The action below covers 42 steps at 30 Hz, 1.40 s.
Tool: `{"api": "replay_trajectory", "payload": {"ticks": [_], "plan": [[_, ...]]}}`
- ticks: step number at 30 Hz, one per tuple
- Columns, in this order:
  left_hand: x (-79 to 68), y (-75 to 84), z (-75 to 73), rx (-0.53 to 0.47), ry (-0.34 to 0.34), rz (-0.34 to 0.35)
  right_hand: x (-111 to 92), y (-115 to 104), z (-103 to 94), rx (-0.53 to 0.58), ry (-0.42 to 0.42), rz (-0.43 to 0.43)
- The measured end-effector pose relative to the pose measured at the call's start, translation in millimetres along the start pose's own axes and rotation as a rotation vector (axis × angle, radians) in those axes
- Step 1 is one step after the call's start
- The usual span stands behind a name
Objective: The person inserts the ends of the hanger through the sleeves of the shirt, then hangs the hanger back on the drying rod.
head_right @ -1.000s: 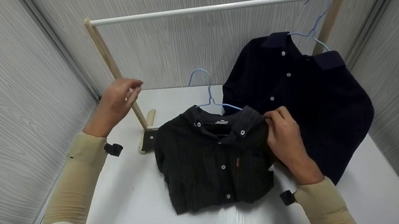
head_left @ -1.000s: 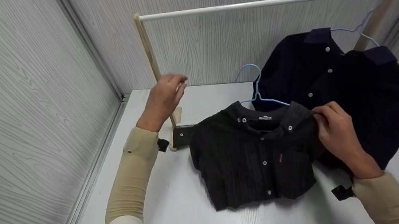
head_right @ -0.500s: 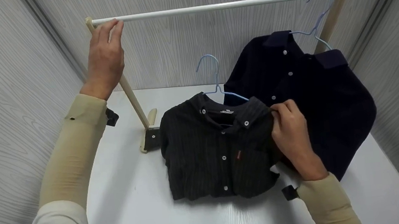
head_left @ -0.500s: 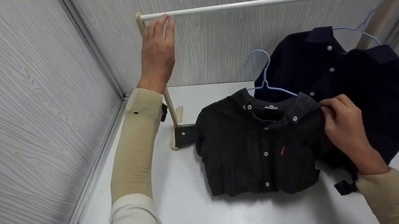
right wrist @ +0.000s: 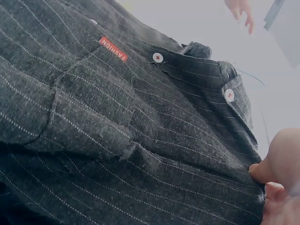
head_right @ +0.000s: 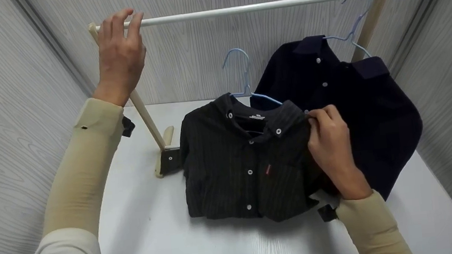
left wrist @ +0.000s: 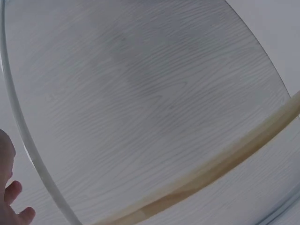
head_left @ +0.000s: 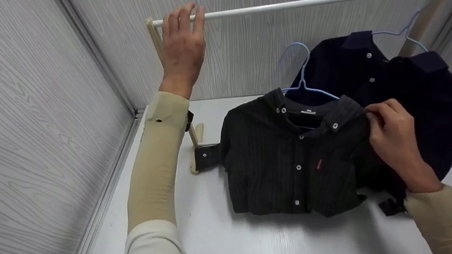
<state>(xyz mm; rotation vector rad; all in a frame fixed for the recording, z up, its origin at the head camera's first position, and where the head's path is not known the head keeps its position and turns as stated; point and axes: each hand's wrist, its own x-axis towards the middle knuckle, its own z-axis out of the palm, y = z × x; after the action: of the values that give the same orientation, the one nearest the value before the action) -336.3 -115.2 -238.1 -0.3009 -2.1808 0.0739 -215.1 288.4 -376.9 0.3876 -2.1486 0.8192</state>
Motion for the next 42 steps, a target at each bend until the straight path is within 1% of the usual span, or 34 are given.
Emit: {"api": "replay_trajectory", "payload": {"ticks": [2,5,8,11,14,17,21,24,27,32,37,42], "plan": [[0.3,-7.5,1.4,-0.024,-0.05,-0.043,0,-2,1.0,0.003,0.0,0.002],[-2.5,-19.6,3.6,-0.052,-0.097,-0.086,2,-3,1.8,-0.001,0.007,0.0],[-4.6,-28.6,4.4,-0.07,-0.119,-0.09,5,-3,2.2,-0.011,0.022,-0.005],[-4.6,-32.8,3.6,-0.095,-0.131,-0.095,10,-4,3.1,-0.015,0.038,-0.01],[-3.0,-32.9,3.0,-0.108,-0.136,-0.125,17,-5,4.0,-0.016,0.053,-0.01],[-1.1,-30.8,3.4,-0.121,-0.136,-0.172,26,-7,3.9,-0.013,0.07,-0.005],[2.4,-26.8,4.9,-0.159,-0.129,-0.24,37,-10,0.8,-0.018,0.094,0.009],[5.4,-23.2,6.7,-0.177,-0.121,-0.271,45,-11,-2.9,-0.031,0.119,0.023],[7.8,-19.2,8.9,-0.177,-0.117,-0.276,53,-12,-5.9,-0.045,0.151,0.041],[8.7,-18.0,12.4,-0.164,-0.108,-0.279,68,-14,-7.0,-0.064,0.162,0.059],[8.0,-21.2,14.7,-0.144,-0.101,-0.283,80,-21,-5.2,-0.067,0.125,0.056],[7.5,-20.3,16.6,-0.15,-0.091,-0.296,86,-21,-2.9,-0.074,0.07,0.082]]}}
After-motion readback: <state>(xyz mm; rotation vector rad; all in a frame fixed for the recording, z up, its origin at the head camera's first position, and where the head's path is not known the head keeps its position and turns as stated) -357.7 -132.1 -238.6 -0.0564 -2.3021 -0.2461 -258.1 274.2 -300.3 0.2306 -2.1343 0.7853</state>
